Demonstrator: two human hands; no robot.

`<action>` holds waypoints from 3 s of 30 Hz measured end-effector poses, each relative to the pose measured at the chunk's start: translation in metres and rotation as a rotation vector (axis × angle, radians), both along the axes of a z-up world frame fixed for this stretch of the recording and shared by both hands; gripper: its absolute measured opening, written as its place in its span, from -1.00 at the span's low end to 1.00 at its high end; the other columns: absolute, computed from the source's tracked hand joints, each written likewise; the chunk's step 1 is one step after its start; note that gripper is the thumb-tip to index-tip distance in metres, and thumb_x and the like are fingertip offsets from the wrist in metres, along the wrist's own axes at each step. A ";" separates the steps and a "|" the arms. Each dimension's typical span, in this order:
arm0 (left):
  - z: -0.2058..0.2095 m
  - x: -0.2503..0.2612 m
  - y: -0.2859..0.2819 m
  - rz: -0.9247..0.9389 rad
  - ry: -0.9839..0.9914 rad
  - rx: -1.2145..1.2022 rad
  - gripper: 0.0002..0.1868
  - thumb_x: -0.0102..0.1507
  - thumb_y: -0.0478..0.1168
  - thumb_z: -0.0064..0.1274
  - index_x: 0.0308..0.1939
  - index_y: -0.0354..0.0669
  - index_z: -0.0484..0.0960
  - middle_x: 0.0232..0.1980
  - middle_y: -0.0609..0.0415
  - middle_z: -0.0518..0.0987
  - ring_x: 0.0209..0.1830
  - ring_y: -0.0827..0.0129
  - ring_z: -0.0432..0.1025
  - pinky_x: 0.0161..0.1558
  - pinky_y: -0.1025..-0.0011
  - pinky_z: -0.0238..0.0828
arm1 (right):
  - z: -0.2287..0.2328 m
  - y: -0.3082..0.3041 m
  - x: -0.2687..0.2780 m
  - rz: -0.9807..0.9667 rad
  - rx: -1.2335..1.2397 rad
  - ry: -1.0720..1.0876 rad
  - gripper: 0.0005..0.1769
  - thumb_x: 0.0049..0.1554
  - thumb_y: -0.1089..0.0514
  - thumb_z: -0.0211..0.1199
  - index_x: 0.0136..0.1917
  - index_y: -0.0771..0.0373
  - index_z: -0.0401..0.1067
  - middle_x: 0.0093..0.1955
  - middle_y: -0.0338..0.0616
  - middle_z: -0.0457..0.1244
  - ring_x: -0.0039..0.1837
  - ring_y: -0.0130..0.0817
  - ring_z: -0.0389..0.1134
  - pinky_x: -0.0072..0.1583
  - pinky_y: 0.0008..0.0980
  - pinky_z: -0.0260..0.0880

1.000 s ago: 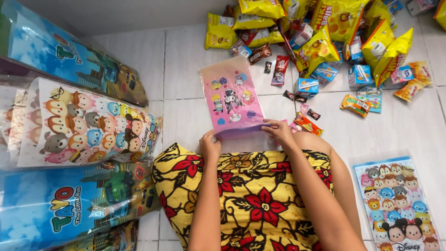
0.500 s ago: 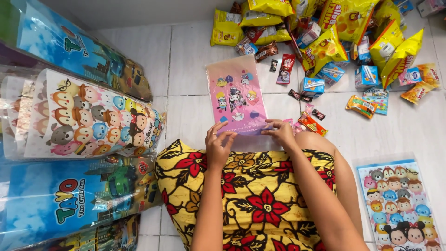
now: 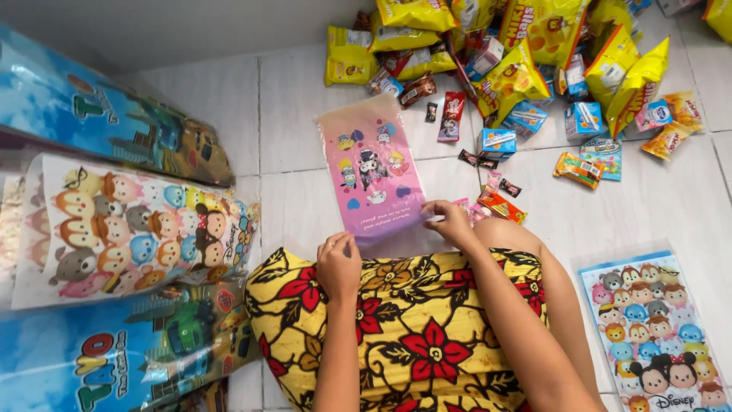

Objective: Manually packing various small snack packets and candies into decorative plastic bags while sitting on the floor.

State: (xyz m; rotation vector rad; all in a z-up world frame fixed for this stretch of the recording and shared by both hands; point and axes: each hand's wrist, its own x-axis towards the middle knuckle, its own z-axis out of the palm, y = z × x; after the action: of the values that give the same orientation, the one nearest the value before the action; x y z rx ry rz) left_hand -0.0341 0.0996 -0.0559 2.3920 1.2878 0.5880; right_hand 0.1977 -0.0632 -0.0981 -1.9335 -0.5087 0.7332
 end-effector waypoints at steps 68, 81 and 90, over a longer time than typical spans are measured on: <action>0.019 0.013 -0.013 -0.137 -0.302 -0.245 -0.48 0.09 -0.24 0.18 0.13 0.32 0.70 0.12 0.29 0.53 0.00 0.28 0.44 0.11 0.32 0.43 | 0.040 -0.033 0.022 0.032 -0.213 -0.880 -0.47 0.06 0.00 0.40 0.31 -0.08 0.44 0.31 -0.08 0.27 0.39 -0.04 0.27 0.37 0.07 0.21; 0.053 0.015 -0.020 -0.137 -0.431 -0.262 -0.51 0.25 -0.20 0.15 0.27 0.25 0.58 0.20 0.10 0.47 -0.02 0.23 0.46 -0.10 0.39 0.51 | -0.017 -0.064 0.095 -0.066 -0.927 -0.430 -0.40 0.16 0.05 0.19 0.44 0.25 0.32 0.35 0.18 0.26 0.37 0.23 0.19 0.23 0.27 0.16; 0.039 0.010 -0.020 -0.084 -0.487 -0.405 -0.43 0.28 -0.28 0.06 0.40 0.13 0.42 0.26 0.04 0.37 0.01 0.24 0.50 -0.11 0.39 0.55 | 0.062 -0.053 0.035 -0.334 0.246 -0.623 -0.59 0.11 0.35 0.48 0.17 0.42 0.38 0.11 0.04 0.09 -0.09 -0.11 0.37 -0.05 -0.37 0.46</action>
State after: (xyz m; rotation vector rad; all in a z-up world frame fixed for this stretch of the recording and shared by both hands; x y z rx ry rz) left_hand -0.0236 0.0799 -0.0172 1.8163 0.9755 0.7450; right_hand 0.2332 -0.1165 -0.0356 -1.9236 -0.5926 -0.1566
